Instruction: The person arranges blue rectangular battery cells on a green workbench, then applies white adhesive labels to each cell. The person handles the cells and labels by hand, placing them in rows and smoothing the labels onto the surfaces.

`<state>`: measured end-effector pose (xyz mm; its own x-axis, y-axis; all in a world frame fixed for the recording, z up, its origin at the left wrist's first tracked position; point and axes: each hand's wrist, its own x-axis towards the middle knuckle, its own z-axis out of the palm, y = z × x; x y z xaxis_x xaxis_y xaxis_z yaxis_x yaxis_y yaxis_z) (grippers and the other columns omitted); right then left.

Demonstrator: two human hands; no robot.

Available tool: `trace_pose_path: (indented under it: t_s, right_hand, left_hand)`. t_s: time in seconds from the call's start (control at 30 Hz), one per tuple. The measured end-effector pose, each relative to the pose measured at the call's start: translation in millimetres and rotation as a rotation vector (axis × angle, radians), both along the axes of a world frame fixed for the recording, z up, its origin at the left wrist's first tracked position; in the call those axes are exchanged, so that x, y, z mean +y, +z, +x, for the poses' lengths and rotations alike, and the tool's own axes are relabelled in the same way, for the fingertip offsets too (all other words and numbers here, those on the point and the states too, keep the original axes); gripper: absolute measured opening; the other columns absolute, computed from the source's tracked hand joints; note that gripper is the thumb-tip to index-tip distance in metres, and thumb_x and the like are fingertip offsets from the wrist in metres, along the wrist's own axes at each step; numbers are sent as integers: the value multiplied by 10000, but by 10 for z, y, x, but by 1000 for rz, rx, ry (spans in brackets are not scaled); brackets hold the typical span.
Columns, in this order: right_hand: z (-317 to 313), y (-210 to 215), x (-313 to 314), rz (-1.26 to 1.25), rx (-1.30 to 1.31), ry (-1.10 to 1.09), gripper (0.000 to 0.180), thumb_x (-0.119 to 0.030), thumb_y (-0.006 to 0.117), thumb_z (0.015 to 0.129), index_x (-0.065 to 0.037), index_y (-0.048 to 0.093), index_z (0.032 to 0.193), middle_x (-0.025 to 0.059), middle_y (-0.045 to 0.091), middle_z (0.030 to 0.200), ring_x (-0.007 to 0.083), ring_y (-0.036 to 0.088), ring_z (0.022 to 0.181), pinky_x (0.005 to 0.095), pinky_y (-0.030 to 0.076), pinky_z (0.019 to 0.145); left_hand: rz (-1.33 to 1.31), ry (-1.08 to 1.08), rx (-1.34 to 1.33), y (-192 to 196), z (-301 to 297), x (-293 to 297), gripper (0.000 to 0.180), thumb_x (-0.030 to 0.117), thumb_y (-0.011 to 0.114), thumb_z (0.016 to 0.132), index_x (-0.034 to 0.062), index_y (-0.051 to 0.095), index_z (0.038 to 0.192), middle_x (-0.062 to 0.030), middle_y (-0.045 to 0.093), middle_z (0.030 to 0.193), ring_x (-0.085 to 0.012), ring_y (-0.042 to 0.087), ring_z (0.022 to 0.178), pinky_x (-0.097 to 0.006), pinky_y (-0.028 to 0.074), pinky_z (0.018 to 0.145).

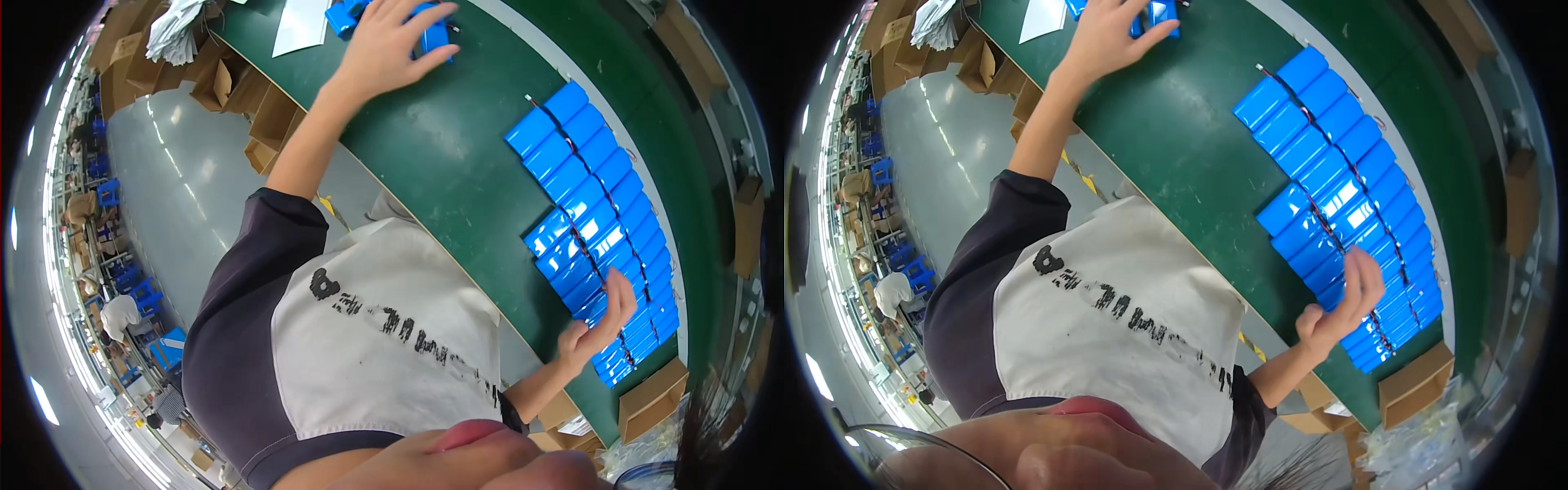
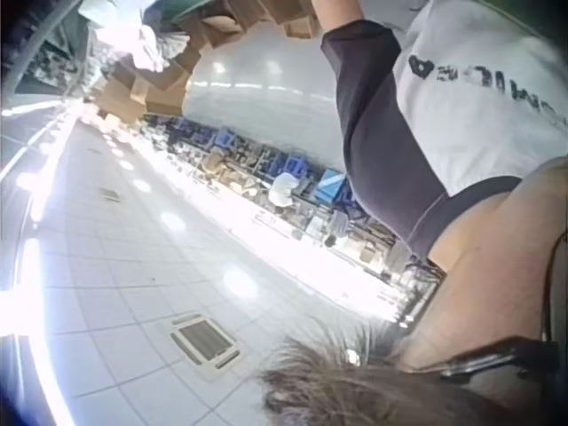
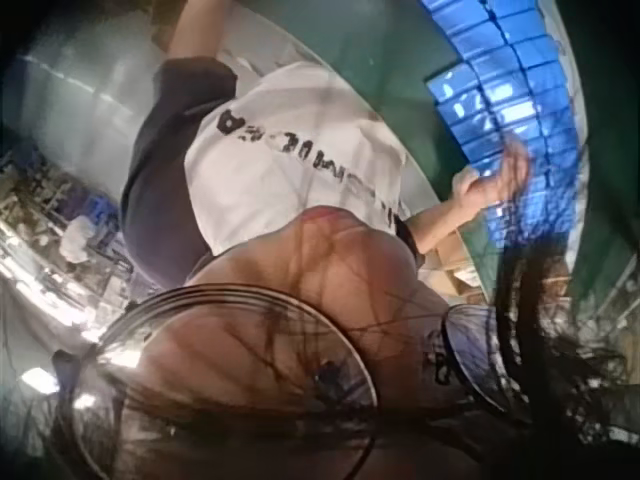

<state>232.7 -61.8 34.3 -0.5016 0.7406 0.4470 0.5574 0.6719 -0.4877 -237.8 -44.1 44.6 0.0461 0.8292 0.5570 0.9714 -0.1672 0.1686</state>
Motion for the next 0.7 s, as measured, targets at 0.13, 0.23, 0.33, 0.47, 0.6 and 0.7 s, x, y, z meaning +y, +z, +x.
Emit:
trace_pose_path:
  t_s: [0.13,0.23,0.33,0.47,0.6,0.7]
  right_hand:
    - [-768,96,75,-24,-10,360,574,-549,623,966,-28,720,1187,127,688,1189,353,640,1093,506,486,957]
    - [-1348,265,57,-12,-39,565,426,-282,812,795,-75,739,1160,88,687,1144,321,634,1081,489,499,948]
    - [-1752,224,84,-41,-71,560,521,-241,803,824,-76,670,1300,129,604,1348,356,569,1236,520,459,1030]
    - [-2349,49,264,40,-133,486,683,-290,781,865,-97,547,1477,182,444,1562,413,414,1434,563,363,1160]
    - [-2603,-159,243,20,-145,479,710,-360,752,888,-103,529,1511,182,490,1516,399,448,1406,562,327,1190]
    - [-2581,-173,248,7,-95,497,681,-343,749,889,-97,548,1491,182,540,1443,384,503,1344,549,336,1190]
  left_hand:
    - [72,27,31,-328,-247,-141,585,406,780,871,186,635,1394,-100,610,1362,-328,585,1237,-466,469,1061]
    - [-62,-94,-23,-317,-255,-313,680,392,800,851,169,591,1459,-142,578,1424,-373,565,1269,-499,436,1103]
    - [-156,-258,-125,-224,-87,-574,684,370,792,860,136,584,1468,-169,550,1479,-396,542,1316,-531,394,1155]
    - [-185,-359,-195,-182,-4,-702,507,291,727,919,112,647,1387,-135,603,1441,-361,542,1350,-574,356,1180]
    - [207,-20,-291,-177,-931,-94,227,103,718,882,104,739,1108,-109,727,1128,-343,648,1059,-446,513,939]
    - [57,328,-188,-298,-2238,558,515,307,764,886,84,642,1333,-228,594,1358,-434,571,1252,-519,459,1082]
